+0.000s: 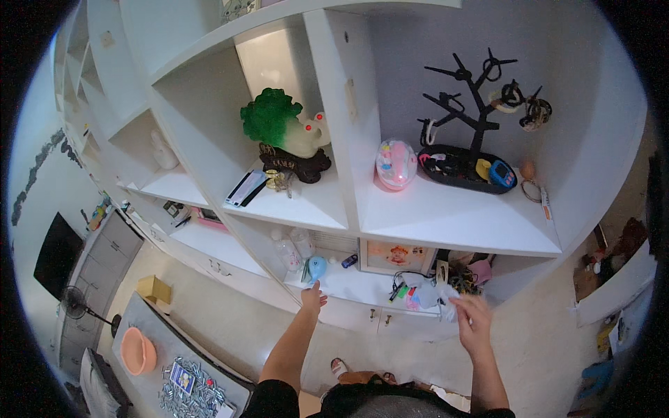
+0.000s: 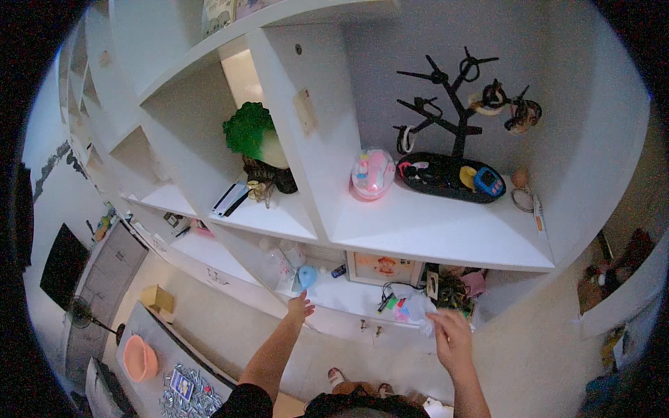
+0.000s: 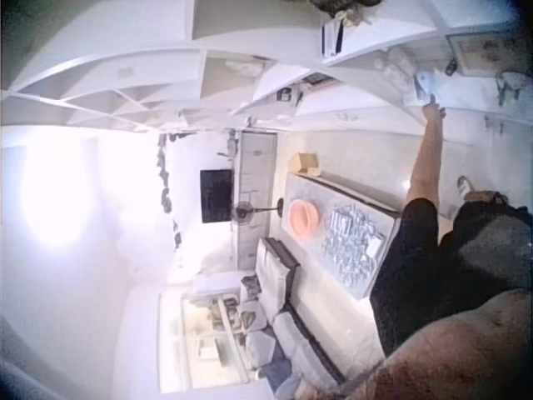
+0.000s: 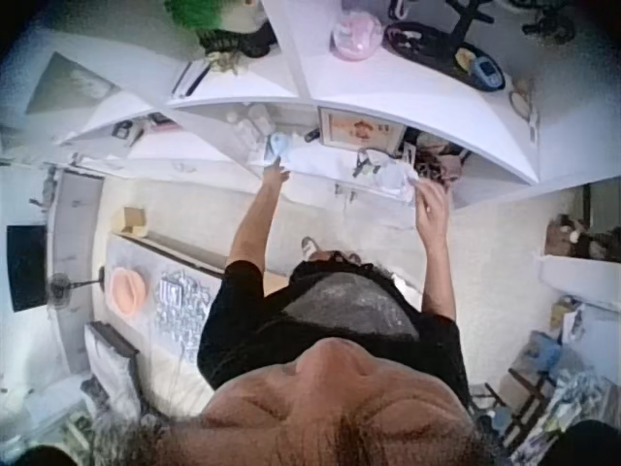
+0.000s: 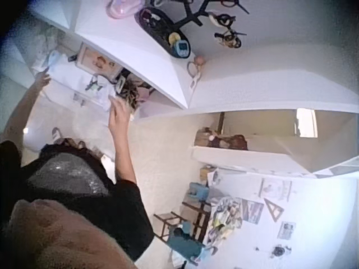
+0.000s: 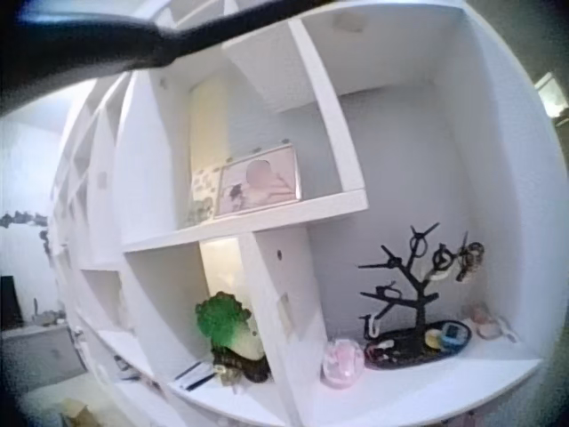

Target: The person organizes various small items on a white shelving unit. They pick up a pink toy, a blue toy, a white cloth, a yellow and black toy, and a green toy, placing them on the shelf. They also handle a small box and a silver bracelet, arranging them among other items.

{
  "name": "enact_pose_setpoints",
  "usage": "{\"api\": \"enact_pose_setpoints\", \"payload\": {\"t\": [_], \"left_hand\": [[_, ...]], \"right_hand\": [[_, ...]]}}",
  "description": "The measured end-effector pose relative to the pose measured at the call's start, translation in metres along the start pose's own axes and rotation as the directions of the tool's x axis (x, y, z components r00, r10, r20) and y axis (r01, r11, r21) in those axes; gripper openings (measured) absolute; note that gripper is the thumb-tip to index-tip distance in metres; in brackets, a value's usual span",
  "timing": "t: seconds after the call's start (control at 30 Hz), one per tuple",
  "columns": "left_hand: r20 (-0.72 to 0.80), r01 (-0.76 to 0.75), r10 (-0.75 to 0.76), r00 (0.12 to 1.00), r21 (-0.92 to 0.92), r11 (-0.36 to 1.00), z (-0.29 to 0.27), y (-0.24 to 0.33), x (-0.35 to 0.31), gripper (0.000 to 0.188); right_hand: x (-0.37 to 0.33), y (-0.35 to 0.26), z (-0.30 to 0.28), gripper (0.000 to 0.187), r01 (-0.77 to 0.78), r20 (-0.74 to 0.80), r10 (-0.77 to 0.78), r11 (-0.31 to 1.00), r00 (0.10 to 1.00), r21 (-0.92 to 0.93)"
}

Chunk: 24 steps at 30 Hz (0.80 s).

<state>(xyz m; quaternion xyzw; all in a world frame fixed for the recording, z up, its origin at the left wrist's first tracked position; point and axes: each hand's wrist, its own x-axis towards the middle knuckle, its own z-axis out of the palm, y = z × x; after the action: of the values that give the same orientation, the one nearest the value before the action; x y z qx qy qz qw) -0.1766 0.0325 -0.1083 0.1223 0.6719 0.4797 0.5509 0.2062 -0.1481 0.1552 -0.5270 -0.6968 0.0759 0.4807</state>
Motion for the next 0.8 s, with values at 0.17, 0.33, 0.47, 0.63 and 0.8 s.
{"api": "enact_pose_setpoints", "payload": {"t": [0.17, 0.33, 0.47, 0.63, 0.8], "left_hand": [[-0.102, -0.020, -0.005, 0.995, -0.245, 0.969, 0.006, -0.010, 0.057, 0.035], [0.031, 0.060, -0.052, 0.998, -0.342, 0.938, 0.014, -0.015, 0.054, 0.023], [0.166, 0.024, 0.025, 0.986, -0.288, 0.957, 0.022, -0.018, -0.015, 0.015], [0.399, -0.047, 0.104, 0.911, -0.149, 0.988, 0.025, -0.016, -0.136, 0.019], [0.508, -0.119, 0.180, 0.842, -0.150, 0.982, 0.034, 0.005, -0.235, 0.019]], "right_hand": [[-0.023, -0.002, 0.018, 0.022, -0.176, 0.085, 0.174, 0.984, 0.981, 0.011], [-0.033, 0.007, 0.044, 0.022, -0.319, 0.156, 0.306, 0.945, 0.939, 0.069], [-0.036, 0.014, 0.080, 0.021, -0.454, 0.291, 0.385, 0.862, 0.876, 0.225], [-0.026, 0.018, 0.156, 0.026, -0.289, 0.191, 0.241, 0.914, 0.952, 0.286], [0.016, -0.013, 0.175, 0.039, 0.252, 0.288, -0.205, 0.958, 0.935, -0.138]]}}
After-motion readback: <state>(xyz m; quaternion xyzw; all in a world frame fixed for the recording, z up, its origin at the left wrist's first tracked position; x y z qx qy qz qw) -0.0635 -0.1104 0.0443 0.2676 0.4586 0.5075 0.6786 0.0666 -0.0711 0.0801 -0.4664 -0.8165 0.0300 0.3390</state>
